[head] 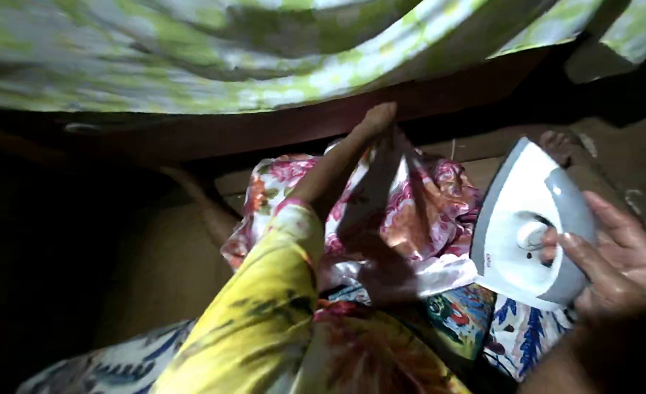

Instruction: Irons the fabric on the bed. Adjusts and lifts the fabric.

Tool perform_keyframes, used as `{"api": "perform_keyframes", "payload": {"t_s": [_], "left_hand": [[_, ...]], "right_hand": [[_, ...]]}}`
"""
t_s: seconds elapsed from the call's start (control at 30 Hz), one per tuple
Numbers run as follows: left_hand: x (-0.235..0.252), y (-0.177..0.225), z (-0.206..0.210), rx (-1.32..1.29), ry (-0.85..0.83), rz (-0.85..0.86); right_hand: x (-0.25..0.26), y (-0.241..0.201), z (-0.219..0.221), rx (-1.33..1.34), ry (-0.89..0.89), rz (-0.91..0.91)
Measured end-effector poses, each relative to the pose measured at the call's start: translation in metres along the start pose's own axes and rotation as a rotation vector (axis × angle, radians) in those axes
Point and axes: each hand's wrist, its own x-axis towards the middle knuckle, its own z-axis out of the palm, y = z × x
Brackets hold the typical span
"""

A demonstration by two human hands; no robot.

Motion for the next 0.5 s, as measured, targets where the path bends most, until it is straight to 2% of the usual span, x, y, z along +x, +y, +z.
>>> {"api": "perform_keyframes", "payload": {"t_s": [0.1, 0.2, 0.27, 0.37, 0.5], "left_hand": [[0.014, -0.016, -0.004, -0.204, 0.161, -0.09], [-0.003, -0.029, -0.004, -0.269, 0.125, 0.038], [-0.032, -0.039, -0.006, -0.282, 0.097, 0.096], [-0.094, -0.073, -0.009, -0.289, 0.123, 0.087], [-0.183, -0.166, 0.011, -0.283, 0.394, -0.064]], "right_hand": [[-0.001, -0.001, 0.002, 0.028, -0.002, -0.021], [-0.005, -0.009, 0.01, 0.039, -0.018, 0.014], [-0.008, -0.012, 0.016, 0.053, -0.053, 0.013], [-0.01, -0.016, 0.031, 0.045, -0.123, 0.034], [-0.014, -0.021, 0.063, 0.03, -0.275, 0.111]]}}
